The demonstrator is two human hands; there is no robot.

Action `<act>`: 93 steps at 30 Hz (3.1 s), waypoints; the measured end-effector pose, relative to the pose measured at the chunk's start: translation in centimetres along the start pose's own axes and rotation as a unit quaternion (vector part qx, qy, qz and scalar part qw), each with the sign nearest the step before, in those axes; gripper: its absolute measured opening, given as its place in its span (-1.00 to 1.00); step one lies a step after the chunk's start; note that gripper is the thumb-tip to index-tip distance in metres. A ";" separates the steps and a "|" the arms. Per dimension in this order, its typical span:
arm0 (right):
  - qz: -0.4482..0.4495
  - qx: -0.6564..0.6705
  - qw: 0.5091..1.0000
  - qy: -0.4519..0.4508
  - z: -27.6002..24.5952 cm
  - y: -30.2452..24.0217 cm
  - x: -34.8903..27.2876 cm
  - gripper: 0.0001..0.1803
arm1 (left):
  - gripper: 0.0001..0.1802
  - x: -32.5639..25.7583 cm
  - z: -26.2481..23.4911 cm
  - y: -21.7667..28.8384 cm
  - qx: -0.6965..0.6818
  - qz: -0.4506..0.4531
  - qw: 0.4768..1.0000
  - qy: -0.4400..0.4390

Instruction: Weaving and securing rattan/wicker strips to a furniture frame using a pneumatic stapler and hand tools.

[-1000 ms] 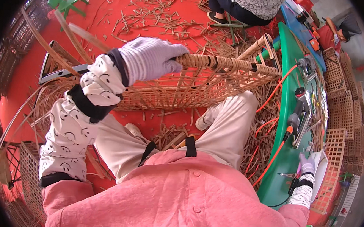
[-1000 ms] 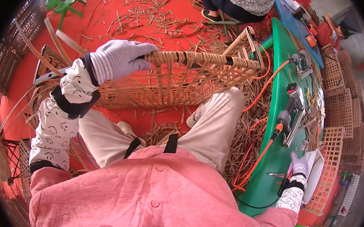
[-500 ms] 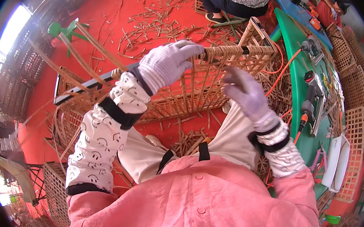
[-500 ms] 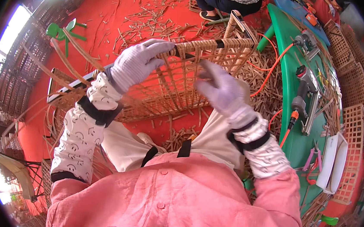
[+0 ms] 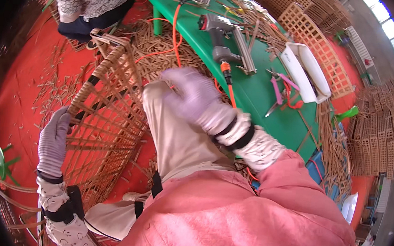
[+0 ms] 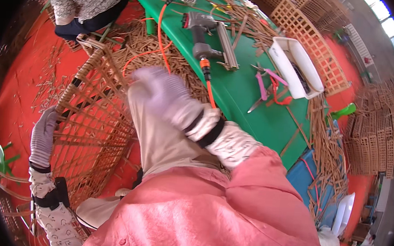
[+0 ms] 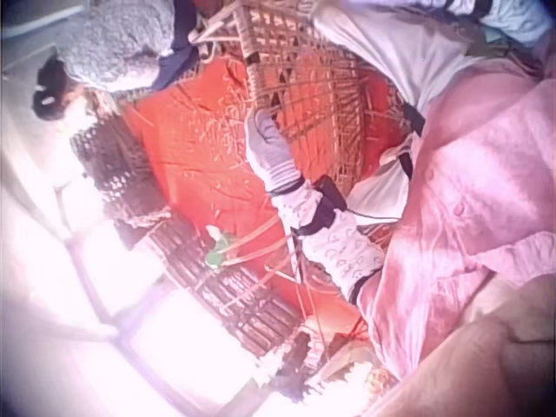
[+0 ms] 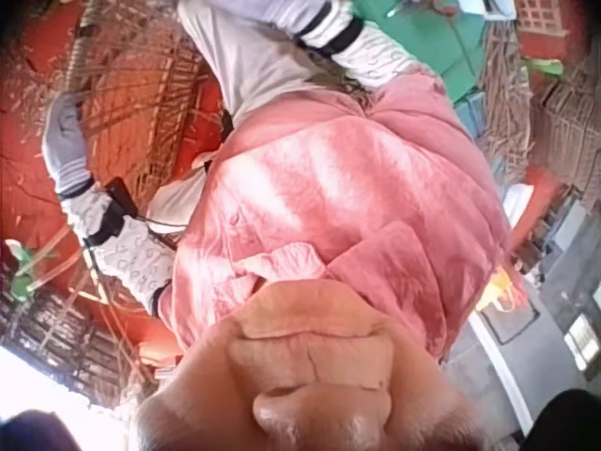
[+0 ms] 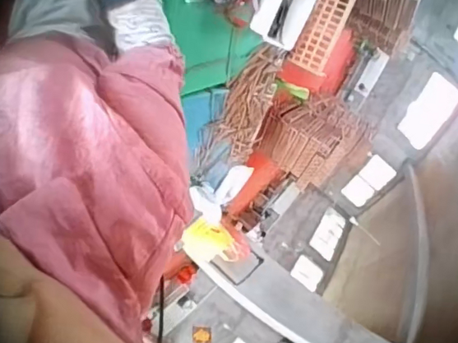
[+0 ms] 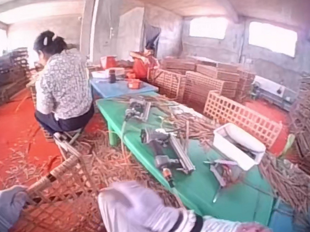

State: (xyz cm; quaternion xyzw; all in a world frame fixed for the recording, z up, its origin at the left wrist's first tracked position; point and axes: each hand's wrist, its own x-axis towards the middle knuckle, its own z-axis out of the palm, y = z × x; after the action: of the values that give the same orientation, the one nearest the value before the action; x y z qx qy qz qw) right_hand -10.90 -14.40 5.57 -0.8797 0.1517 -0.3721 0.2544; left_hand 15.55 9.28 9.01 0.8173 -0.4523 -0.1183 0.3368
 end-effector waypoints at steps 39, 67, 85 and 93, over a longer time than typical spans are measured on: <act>0.276 0.291 0.863 -0.306 1.6 -7.8 0.1 -0.79 | -0.44 -2.4 -1.7 1.6 -0.100 0.003 0.994 -0.052; 0.409 0.419 0.711 -0.389 4.3 -10.7 2.6 -0.65 | -0.49 -4.9 -1.1 4.5 -0.083 0.019 0.994 -0.065; -0.006 0.261 0.854 -0.449 5.8 -5.5 5.7 -0.75 | -0.55 -4.5 -0.6 5.5 -0.120 0.003 0.991 -0.056; -0.068 0.167 0.897 -0.403 4.8 -6.2 5.0 -0.77 | -0.65 -4.9 0.0 7.0 -0.127 -0.102 0.986 -0.037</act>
State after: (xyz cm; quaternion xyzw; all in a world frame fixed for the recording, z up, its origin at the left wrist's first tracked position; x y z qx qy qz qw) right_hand -3.54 -9.98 9.11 -0.9072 -0.0881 -0.0218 0.4108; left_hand 8.14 10.74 13.08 0.8050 -0.3597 -0.2387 0.4070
